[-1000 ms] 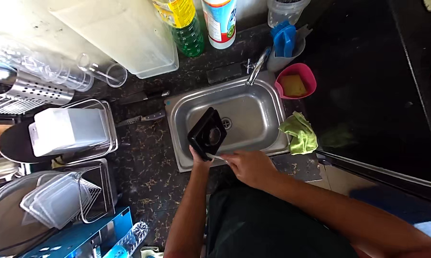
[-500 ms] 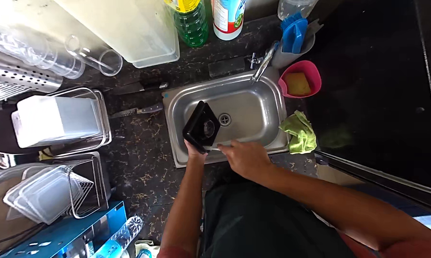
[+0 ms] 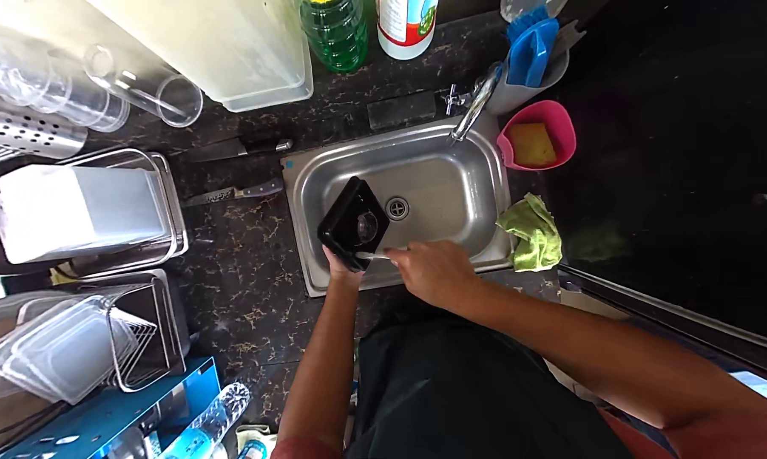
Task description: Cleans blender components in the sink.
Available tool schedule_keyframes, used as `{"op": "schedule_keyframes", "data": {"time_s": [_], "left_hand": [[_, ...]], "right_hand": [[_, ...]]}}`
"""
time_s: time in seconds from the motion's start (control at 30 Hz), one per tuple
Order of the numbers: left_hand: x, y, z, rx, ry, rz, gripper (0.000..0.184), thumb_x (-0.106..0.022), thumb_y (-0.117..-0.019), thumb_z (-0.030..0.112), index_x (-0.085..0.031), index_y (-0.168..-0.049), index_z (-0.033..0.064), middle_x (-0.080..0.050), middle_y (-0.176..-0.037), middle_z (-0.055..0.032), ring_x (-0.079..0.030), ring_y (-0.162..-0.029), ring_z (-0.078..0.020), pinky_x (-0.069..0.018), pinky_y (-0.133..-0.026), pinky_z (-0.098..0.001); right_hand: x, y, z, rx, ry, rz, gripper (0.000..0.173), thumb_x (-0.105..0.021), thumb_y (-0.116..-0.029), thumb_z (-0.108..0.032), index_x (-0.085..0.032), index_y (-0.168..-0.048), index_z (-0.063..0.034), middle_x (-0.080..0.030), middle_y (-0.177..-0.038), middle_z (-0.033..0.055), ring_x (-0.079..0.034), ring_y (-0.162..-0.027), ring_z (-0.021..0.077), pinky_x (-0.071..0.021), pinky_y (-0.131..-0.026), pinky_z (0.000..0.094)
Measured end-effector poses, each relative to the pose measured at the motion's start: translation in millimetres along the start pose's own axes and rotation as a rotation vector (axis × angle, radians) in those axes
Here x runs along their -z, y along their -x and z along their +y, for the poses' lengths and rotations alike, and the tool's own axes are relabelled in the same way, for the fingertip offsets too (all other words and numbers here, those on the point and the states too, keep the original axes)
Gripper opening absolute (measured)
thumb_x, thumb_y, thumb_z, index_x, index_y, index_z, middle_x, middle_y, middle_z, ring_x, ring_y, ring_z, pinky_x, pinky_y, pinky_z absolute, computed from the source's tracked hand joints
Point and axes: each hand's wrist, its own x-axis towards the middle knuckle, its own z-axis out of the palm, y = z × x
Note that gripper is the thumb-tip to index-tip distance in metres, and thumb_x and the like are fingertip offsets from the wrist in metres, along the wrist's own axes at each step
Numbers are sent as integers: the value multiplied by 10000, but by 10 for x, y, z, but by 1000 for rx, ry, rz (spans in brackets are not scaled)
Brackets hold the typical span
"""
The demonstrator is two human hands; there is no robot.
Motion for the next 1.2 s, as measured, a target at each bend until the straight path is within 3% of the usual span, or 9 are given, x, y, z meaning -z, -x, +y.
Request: {"op": "schedule_keyframes", "data": {"time_s": [0.33,0.43,0.53,0.63,0.73,0.87,0.97,1.07,1.2], "left_hand": [[96,9,-28,47,30,37,801,-112,-951,790,-672,-1090,235,-745,-953,-20,-724,-867,-163,-617,-698,-389],[50,25,-43,69,17,98,800,-70,-975,751,-627,-1157,207,-721,-978,-45,-703,-894,-187,-601,-728,-421],[88,-51,-52,75,53,56,770,-89,-996,713,-632,-1148,188,-731,-985,-53,-715,-906,-188,-614,-740,-417],[124,-201,-81,140,128,67,747,-122,-1007,694,-588,-1239,158,-707,-1097,-101,-696,-1005,-251,-598,-821,-499],[167,-395,-250,307,239,49,804,-213,-958,768,-539,-1365,156,-663,-1244,-178,-663,-1112,-363,-560,-876,-619],[-13,-665,-548,447,297,44,853,-258,-926,812,-547,-1363,140,-657,-1243,-213,-663,-1094,-401,-560,-862,-626],[-193,-868,-676,475,266,17,794,-289,-955,759,-534,-1394,145,-633,-1301,-218,-635,-1156,-424,-535,-903,-658],[-371,-1038,-764,445,111,-76,683,-239,-1020,649,-583,-1300,128,-680,-1197,-197,-674,-1074,-388,-565,-851,-621],[-526,-1209,-901,407,54,-219,566,-244,-1042,514,-671,-1074,144,-732,-990,-115,-716,-912,-258,-601,-779,-480]], "right_hand": [[12,-127,39,66,67,-12,306,-487,-1047,-244,-734,-1228,-248,-714,-913,121,-702,-813,331,-536,-664,526],[-63,-96,-36,94,74,8,347,-463,-1049,-228,-702,-1300,-258,-698,-934,151,-692,-795,356,-528,-639,531],[-35,-72,206,29,-17,-26,351,-450,-1065,-256,-697,-1312,-283,-718,-1008,121,-704,-888,337,-540,-730,558],[108,-61,686,-110,-177,55,311,-502,-1069,-342,-706,-1292,-266,-749,-1101,83,-721,-985,315,-556,-817,614],[333,-252,1090,-294,-133,198,368,-601,-1018,-445,-692,-1300,-225,-740,-1099,129,-713,-970,376,-544,-787,661],[703,-956,1430,-387,104,489,381,-599,-1001,-375,-692,-1255,-105,-710,-1147,190,-707,-916,429,-536,-725,647],[854,-1471,1654,-432,162,547,532,-609,-991,-471,-630,-1352,-81,-647,-1290,209,-696,-985,436,-557,-761,640],[892,-1765,1773,-468,224,557,476,-646,-972,-434,-670,-1193,-13,-628,-1281,212,-695,-997,413,-573,-736,606],[872,-1890,1732,-503,204,544,355,-650,-933,-253,-681,-1196,-17,-587,-1342,206,-699,-974,390,-584,-729,577]]}}
